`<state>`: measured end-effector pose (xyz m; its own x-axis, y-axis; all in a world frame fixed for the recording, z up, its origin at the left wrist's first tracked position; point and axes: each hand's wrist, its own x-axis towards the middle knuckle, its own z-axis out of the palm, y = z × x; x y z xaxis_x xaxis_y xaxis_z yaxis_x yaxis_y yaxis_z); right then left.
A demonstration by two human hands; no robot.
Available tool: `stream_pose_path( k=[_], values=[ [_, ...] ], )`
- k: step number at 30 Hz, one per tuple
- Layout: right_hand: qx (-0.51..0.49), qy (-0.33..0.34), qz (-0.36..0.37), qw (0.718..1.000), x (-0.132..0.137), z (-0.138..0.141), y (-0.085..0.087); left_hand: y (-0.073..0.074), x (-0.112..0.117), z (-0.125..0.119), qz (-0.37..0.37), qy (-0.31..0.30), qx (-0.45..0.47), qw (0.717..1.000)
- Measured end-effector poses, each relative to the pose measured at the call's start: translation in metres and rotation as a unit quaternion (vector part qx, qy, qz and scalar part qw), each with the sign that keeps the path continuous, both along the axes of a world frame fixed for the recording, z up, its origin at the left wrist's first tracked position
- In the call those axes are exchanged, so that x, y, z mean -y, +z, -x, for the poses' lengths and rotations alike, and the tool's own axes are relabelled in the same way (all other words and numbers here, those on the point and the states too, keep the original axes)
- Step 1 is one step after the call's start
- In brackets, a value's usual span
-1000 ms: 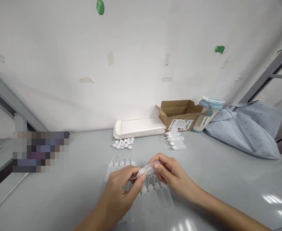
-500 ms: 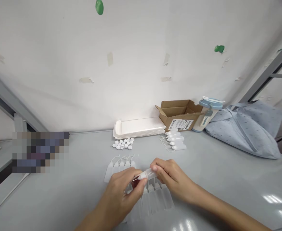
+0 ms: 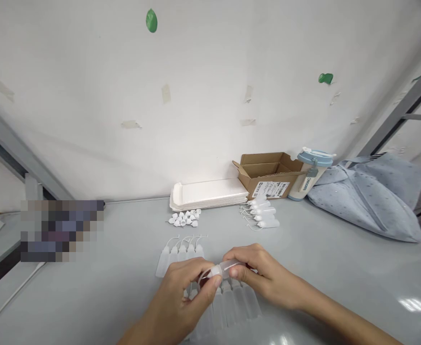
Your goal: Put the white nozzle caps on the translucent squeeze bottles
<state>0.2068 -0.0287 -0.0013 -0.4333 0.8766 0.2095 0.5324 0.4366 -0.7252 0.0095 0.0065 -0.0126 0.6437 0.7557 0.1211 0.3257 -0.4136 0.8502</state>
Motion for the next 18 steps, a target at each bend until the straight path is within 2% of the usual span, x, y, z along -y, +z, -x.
stream_pose_path(
  k=[2, 3, 6, 8, 10, 12, 15, 16, 18],
  values=[
    [0.003, 0.000, 0.009, 1.000, 0.000, -0.001, 0.001, -0.001, -0.001, 0.001, 0.015, 0.002, 0.002, 1.000],
    [0.013, 0.002, -0.009, 1.000, -0.001, -0.001, 0.000, -0.001, -0.001, 0.001, 0.039, -0.003, 0.005, 0.999],
    [0.088, 0.000, -0.142, 0.986, -0.003, 0.000, -0.007, -0.001, -0.002, 0.000, 0.115, -0.017, 0.025, 0.993],
    [0.157, -0.003, -0.253, 0.955, -0.003, 0.003, -0.012, -0.001, -0.002, -0.002, 0.150, -0.017, 0.039, 0.988],
    [0.199, -0.004, -0.311, 0.930, -0.002, 0.005, -0.014, -0.001, -0.002, -0.003, 0.170, -0.015, 0.044, 0.984],
    [0.190, 0.002, -0.284, 0.940, -0.003, 0.003, -0.012, -0.001, -0.003, -0.003, 0.177, -0.015, 0.040, 0.983],
    [0.136, -0.015, -0.173, 0.975, -0.012, -0.018, -0.001, 0.001, -0.015, 0.001, 0.139, 0.011, -0.001, 0.990],
    [0.129, -0.046, -0.148, 0.979, -0.017, -0.030, 0.002, 0.001, -0.022, 0.002, 0.098, 0.031, -0.030, 0.994],
    [0.142, -0.129, -0.122, 0.974, -0.028, -0.059, 0.006, 0.002, -0.039, 0.005, -0.036, 0.073, -0.106, 0.991]
  ],
)
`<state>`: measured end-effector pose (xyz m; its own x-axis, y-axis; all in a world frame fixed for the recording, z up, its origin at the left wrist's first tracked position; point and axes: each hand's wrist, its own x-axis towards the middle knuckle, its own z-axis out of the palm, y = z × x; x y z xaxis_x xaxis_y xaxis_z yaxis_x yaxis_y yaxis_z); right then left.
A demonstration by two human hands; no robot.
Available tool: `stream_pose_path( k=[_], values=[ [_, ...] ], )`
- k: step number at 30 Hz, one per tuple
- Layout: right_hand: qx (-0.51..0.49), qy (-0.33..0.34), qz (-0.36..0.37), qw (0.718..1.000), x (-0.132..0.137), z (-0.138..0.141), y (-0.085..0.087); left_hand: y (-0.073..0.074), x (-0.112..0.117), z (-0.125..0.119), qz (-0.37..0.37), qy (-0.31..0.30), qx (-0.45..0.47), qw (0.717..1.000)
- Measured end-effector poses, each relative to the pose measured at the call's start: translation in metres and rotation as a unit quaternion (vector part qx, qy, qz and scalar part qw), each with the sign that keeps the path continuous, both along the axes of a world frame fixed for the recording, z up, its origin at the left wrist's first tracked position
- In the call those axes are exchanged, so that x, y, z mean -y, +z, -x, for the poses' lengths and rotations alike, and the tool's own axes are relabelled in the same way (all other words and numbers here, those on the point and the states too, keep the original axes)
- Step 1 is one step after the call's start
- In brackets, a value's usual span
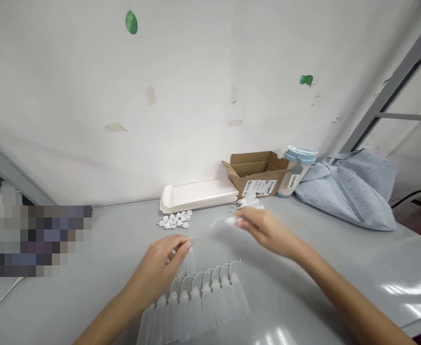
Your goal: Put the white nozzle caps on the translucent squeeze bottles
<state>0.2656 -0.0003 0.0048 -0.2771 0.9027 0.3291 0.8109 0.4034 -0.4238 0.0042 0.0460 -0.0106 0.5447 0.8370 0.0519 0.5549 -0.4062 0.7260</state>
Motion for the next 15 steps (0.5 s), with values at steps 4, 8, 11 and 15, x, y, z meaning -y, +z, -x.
stream_pose_path(
  k=[4, 8, 11, 15],
  values=[
    [0.038, -0.126, -0.005, 0.991, -0.020, -0.052, -0.006, -0.002, -0.038, 0.000, -0.166, -0.033, -0.114, 0.979],
    [0.031, -0.123, 0.009, 0.992, -0.024, -0.070, -0.013, -0.006, -0.061, -0.007, -0.212, -0.087, -0.171, 0.958],
    [0.020, -0.112, 0.017, 0.993, -0.021, -0.065, -0.011, -0.010, -0.065, -0.012, -0.212, -0.096, -0.182, 0.955],
    [0.021, -0.114, 0.022, 0.993, -0.016, -0.057, -0.010, -0.015, -0.067, -0.017, -0.214, -0.097, -0.192, 0.953]
  ],
)
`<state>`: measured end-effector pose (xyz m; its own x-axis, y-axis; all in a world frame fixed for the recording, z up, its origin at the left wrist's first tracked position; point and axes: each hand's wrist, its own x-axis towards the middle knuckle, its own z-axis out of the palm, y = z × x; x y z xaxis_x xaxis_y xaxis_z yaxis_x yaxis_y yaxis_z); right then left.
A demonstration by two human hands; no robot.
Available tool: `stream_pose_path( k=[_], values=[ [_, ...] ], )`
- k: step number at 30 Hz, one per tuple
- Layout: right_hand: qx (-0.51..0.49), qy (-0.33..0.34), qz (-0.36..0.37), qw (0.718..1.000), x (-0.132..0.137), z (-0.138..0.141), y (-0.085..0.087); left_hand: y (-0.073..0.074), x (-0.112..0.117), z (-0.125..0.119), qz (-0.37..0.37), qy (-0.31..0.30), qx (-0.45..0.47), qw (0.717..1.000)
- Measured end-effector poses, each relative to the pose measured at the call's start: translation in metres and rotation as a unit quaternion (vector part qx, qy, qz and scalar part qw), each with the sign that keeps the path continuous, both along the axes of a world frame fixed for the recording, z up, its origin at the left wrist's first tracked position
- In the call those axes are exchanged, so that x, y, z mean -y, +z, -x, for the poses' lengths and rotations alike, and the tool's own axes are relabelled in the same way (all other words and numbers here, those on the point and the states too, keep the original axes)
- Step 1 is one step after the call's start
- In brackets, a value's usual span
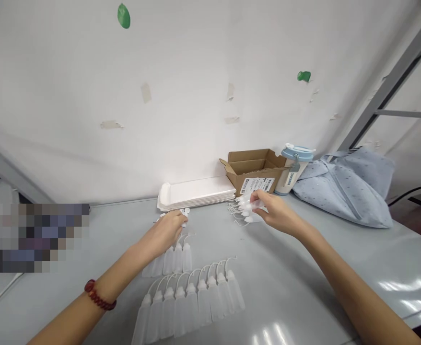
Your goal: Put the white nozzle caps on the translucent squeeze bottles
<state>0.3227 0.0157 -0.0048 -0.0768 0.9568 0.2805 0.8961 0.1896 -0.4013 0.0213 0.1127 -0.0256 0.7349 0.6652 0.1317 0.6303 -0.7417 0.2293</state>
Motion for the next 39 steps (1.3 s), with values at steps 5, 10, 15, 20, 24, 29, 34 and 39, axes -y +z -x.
stream_pose_path(
  k=[5, 10, 15, 20, 24, 29, 34, 39],
  values=[
    [0.036, -0.028, 0.053, 0.998, 0.002, 0.000, 0.000, 0.002, -0.002, -0.006, -0.001, 0.006, 0.001, 1.000],
    [0.031, -0.007, 0.055, 0.998, 0.002, -0.005, 0.006, 0.011, 0.017, -0.004, -0.008, -0.017, 0.076, 0.997],
    [0.038, 0.023, 0.036, 0.998, -0.001, -0.010, 0.005, 0.007, 0.053, 0.014, -0.029, -0.030, 0.185, 0.982],
    [0.044, 0.036, 0.024, 0.998, -0.007, -0.013, -0.005, 0.000, 0.071, 0.032, -0.057, 0.063, 0.241, 0.967],
    [0.057, 0.036, 0.025, 0.997, -0.009, -0.013, -0.009, 0.000, 0.073, 0.033, -0.038, 0.106, 0.280, 0.953],
    [0.076, 0.023, 0.029, 0.996, -0.009, -0.011, -0.008, 0.002, 0.075, 0.030, -0.031, 0.106, 0.302, 0.947],
    [0.071, 0.004, 0.040, 0.997, -0.010, -0.012, -0.010, 0.005, 0.071, 0.036, -0.032, 0.116, 0.316, 0.941],
    [0.066, 0.001, 0.055, 0.996, -0.011, -0.018, -0.013, 0.009, 0.064, 0.043, 0.020, 0.145, 0.357, 0.923]
  ],
)
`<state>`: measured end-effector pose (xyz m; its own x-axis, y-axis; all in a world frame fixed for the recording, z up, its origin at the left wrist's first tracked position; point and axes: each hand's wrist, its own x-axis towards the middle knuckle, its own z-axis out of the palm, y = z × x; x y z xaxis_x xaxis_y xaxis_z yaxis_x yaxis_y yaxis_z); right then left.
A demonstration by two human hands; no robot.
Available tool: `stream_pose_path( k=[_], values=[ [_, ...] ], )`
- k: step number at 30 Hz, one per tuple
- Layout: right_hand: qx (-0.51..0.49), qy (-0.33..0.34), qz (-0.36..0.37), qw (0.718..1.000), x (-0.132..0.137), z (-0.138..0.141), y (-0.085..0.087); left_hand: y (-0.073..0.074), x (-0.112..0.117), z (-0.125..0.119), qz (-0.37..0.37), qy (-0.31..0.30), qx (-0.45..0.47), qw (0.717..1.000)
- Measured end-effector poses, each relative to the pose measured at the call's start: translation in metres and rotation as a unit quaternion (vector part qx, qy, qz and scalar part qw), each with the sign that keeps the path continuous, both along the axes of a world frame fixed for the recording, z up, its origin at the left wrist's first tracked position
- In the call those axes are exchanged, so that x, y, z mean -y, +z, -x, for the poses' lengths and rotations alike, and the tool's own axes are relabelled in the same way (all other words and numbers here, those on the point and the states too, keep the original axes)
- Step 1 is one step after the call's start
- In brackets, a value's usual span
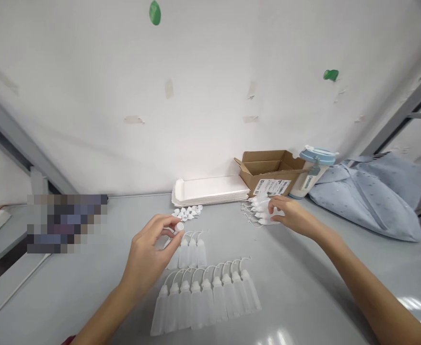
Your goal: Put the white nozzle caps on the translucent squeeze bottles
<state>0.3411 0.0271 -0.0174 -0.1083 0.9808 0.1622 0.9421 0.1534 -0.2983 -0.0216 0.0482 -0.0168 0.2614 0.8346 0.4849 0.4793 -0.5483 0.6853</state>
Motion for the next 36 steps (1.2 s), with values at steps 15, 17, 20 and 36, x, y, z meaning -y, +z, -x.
stream_pose_path(
  k=[15, 17, 20, 36],
  values=[
    [-0.019, 0.287, 0.059, 0.956, 0.024, 0.157, 0.009, 0.009, -0.003, 0.002, 0.122, 0.000, 0.047, 0.991],
    [-0.003, 0.292, 0.063, 0.954, 0.018, 0.158, 0.005, 0.010, -0.003, 0.002, 0.126, 0.000, 0.050, 0.991],
    [0.005, 0.297, 0.078, 0.952, 0.010, 0.156, 0.004, 0.010, -0.003, 0.003, 0.136, -0.004, 0.052, 0.989],
    [-0.108, 0.218, -0.017, 0.970, 0.020, 0.122, -0.009, 0.009, 0.001, -0.017, 0.288, -0.135, 0.015, 0.948]
  ],
)
